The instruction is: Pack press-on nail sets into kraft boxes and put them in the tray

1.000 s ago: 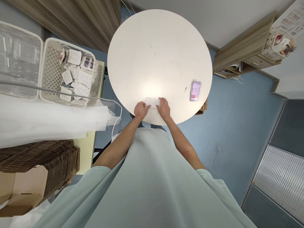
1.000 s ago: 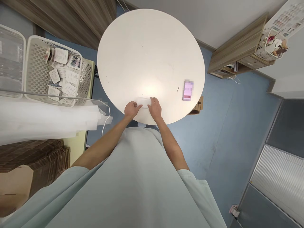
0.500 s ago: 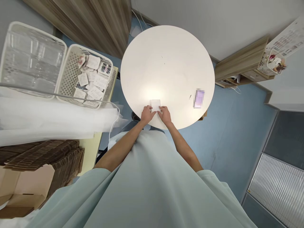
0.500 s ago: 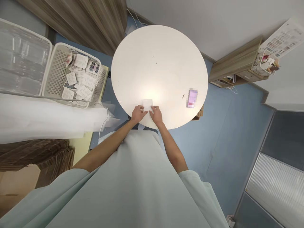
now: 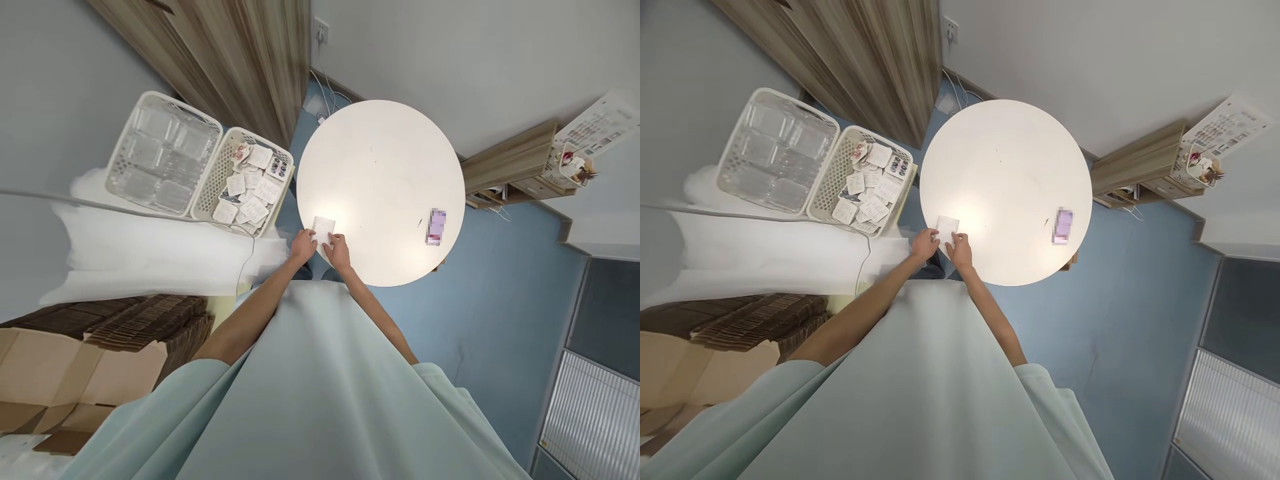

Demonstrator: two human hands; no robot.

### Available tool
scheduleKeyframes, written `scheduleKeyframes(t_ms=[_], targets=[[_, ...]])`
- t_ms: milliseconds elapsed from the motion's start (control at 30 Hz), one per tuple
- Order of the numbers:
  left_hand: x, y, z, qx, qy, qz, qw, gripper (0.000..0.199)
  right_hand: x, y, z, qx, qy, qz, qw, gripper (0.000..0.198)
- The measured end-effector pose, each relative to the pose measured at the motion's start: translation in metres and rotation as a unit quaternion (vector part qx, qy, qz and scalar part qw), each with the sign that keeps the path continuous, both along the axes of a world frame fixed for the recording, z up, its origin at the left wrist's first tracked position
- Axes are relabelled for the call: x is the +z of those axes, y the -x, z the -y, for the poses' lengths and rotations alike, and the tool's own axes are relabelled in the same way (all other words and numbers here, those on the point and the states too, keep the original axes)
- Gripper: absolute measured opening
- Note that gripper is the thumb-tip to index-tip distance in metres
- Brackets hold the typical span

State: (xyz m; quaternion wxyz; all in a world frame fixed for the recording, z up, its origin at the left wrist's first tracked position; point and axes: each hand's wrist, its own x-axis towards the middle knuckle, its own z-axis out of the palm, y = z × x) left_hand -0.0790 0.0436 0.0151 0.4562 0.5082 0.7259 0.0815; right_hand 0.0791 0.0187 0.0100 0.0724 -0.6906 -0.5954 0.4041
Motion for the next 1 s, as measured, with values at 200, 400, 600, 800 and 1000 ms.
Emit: scheduleKeyframes(t_ms=[200, 400, 600, 800, 1000], targets=[[0.018, 0.014, 0.009, 0.038, -0.039, 0.03, 0.998, 0.027, 0.023, -0.003, 0.002, -0.082, -0.029, -0.058, 0.995, 0.035], [0.047, 0.016, 0.025, 0.108, -0.077, 0.06, 0.989, 0.024, 0.054, -0.013, 0.013, -0.112, -0.016, -0.167, 0.979, 0.019], [0.073, 0.011, 0.06, 0.217, -0.106, 0.092, 0.966, 0.024, 0.074, -0.026, 0.022, -0.054, -0.038, -0.197, 0.978, 0.022], [0.088, 0.004, 0.123, 0.334, -0.123, 0.091, 0.93, 0.023, 0.08, -0.03, 0.031, -0.005, -0.032, -0.22, 0.975, 0.025], [0.101, 0.014, 0.183, 0.43, -0.15, 0.07, 0.887, 0.022, 0.08, -0.015, 0.046, 0.052, -0.014, -0.256, 0.965, 0.026]])
